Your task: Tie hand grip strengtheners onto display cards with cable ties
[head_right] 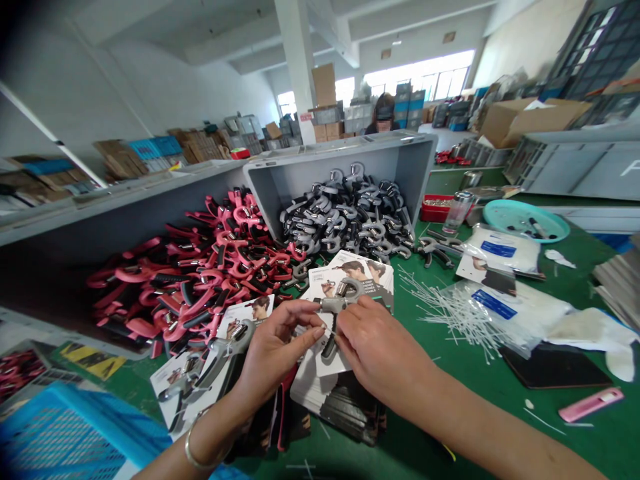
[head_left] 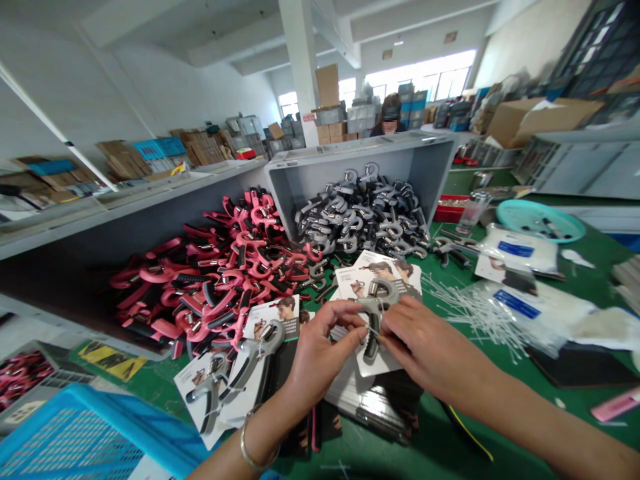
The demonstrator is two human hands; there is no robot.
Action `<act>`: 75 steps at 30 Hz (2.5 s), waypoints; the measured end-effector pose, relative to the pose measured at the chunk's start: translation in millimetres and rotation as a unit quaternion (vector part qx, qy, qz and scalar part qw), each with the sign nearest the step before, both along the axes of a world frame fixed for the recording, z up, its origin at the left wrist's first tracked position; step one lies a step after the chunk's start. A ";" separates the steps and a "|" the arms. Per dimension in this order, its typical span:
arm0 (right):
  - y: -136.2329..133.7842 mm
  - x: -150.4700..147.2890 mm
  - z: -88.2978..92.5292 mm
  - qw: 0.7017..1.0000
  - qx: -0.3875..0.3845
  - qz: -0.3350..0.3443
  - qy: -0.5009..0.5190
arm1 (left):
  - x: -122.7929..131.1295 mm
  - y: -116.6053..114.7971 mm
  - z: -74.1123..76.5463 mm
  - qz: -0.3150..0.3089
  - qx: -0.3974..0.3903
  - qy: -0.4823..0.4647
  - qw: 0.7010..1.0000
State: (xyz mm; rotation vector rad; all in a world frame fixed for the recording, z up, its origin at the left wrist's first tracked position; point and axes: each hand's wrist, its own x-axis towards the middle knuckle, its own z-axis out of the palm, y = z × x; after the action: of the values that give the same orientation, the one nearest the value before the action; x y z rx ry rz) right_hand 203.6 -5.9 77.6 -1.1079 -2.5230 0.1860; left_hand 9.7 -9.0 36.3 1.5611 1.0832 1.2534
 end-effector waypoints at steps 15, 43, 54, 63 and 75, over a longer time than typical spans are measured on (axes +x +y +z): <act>1.5 -0.5 1.0 1.000 -0.020 0.003 0.005 | -4.6 2.2 2.1 -0.005 -0.027 -0.010 1.000; 5.3 1.9 -11.2 0.989 -0.083 -0.018 0.117 | -2.2 -5.3 34.8 -0.058 0.198 0.354 0.912; 5.4 8.1 -17.8 0.972 -0.098 0.011 0.213 | 2.1 -21.2 11.9 0.033 0.165 0.268 0.949; 8.8 -2.3 -23.1 0.927 -0.184 0.061 0.323 | 1.9 -28.7 -32.4 0.115 0.172 0.264 0.942; -1.6 8.3 -32.2 0.964 -0.128 0.052 0.225 | 8.9 -14.3 -21.8 0.130 0.134 0.262 0.947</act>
State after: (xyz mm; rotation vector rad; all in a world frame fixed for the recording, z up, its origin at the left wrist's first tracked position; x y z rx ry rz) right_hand 211.8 -7.4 45.4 -0.8953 -2.1836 0.7248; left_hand 18.6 -23.2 14.5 2.0858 1.5436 1.2245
